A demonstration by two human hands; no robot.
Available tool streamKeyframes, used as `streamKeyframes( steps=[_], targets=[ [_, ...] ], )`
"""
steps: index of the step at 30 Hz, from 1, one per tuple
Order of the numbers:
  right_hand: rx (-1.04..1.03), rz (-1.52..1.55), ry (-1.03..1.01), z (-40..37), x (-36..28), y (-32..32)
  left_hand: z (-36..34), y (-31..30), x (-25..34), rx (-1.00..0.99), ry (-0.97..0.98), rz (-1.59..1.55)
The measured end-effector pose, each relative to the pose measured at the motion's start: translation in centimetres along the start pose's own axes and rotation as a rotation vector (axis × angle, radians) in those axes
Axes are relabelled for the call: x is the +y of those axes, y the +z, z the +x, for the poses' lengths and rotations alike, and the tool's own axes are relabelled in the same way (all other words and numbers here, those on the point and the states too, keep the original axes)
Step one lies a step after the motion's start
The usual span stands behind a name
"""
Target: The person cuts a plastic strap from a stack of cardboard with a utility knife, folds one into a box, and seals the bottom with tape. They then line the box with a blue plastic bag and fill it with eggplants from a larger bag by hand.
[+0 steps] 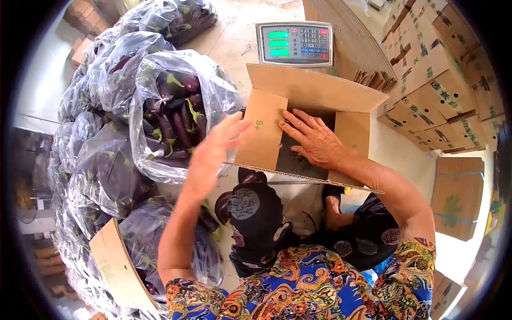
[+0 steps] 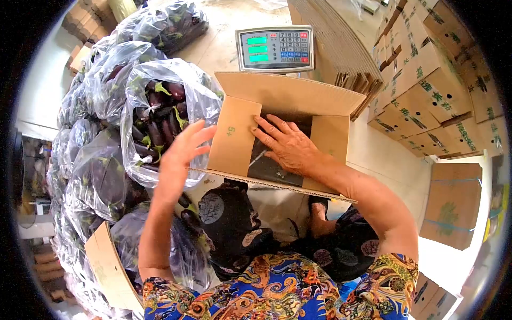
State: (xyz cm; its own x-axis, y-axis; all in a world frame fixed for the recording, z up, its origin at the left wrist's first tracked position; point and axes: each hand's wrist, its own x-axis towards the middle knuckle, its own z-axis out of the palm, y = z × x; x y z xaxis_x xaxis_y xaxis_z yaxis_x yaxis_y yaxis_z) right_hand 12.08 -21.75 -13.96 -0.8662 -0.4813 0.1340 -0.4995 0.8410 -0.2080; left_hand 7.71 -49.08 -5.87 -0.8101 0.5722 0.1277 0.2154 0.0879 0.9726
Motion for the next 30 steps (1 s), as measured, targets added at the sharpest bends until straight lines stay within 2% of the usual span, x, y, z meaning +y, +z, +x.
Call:
streamKeyframes(
  steps=[1,3,5,7,8,9,10,11,13,16,18,19,20,21,22,25,26,29,30],
  targets=[
    [0.009,0.015,0.000,0.1,-0.1,0.1,-0.2,1.3,-0.9,0.006,0.058,0.147],
    [0.029,0.033,0.002,0.2,0.0,0.0,0.7,2.0,-1.1,0.091,-0.012,0.144],
    [0.087,0.045,-0.069,0.0,1.2,-0.6,2.3,2.3,-2.4,0.192,0.028,0.205],
    [0.304,-0.050,-0.202,-0.1,3.2,-3.2,3.6,2.6,-2.5,0.264,0.030,0.258],
    [0.537,-0.195,-0.408,0.2,5.4,-5.0,3.8,2.7,-1.9,0.279,0.004,0.283],
    [0.596,-0.343,-0.333,0.2,5.3,-7.4,4.2,2.8,-1.6,0.298,-0.019,0.306],
    [0.533,-0.374,-0.165,-0.4,4.8,-9.8,4.5,2.4,-3.4,0.278,0.046,0.304],
    [0.484,-0.432,0.007,-0.5,4.3,-11.9,5.1,2.3,-5.9,0.248,-0.092,0.332],
    [0.410,-0.444,0.242,0.1,5.4,-11.7,6.4,2.6,-9.3,0.192,-0.354,0.384],
    [-0.084,-0.030,0.578,-0.3,2.2,-12.8,5.8,2.6,-8.7,0.184,-0.303,0.383],
    [0.059,-0.024,0.386,-1.8,1.8,-11.4,5.2,2.8,-9.2,0.290,-0.284,0.429],
    [0.138,-0.016,0.313,-2.8,1.3,-10.6,5.2,2.8,-8.9,0.324,-0.286,0.347],
    [-0.022,-0.004,0.308,-3.5,0.6,-10.2,5.1,2.9,-8.4,0.360,-0.289,0.263],
    [0.049,-0.196,0.160,-5.3,0.8,-6.7,5.1,3.1,-8.2,0.399,-0.293,0.175],
    [0.029,-0.148,0.177,-6.3,0.3,-5.7,4.8,1.1,-13.0,0.405,-0.174,0.406],
    [-0.031,-0.093,0.203,-6.4,0.3,-5.3,4.0,2.3,-9.1,0.341,-0.324,-0.227],
    [-0.045,-0.087,0.220,-6.4,0.2,-5.2,4.1,2.5,-7.2,0.311,-0.414,-0.330],
    [-0.013,-0.114,0.182,-6.4,0.2,-4.9,7.1,1.1,-8.6,0.251,-0.413,-0.341],
    [-0.017,-0.097,0.189,-6.5,0.2,-4.8,8.2,1.6,-7.9,0.250,-0.351,-0.397]
  ],
)
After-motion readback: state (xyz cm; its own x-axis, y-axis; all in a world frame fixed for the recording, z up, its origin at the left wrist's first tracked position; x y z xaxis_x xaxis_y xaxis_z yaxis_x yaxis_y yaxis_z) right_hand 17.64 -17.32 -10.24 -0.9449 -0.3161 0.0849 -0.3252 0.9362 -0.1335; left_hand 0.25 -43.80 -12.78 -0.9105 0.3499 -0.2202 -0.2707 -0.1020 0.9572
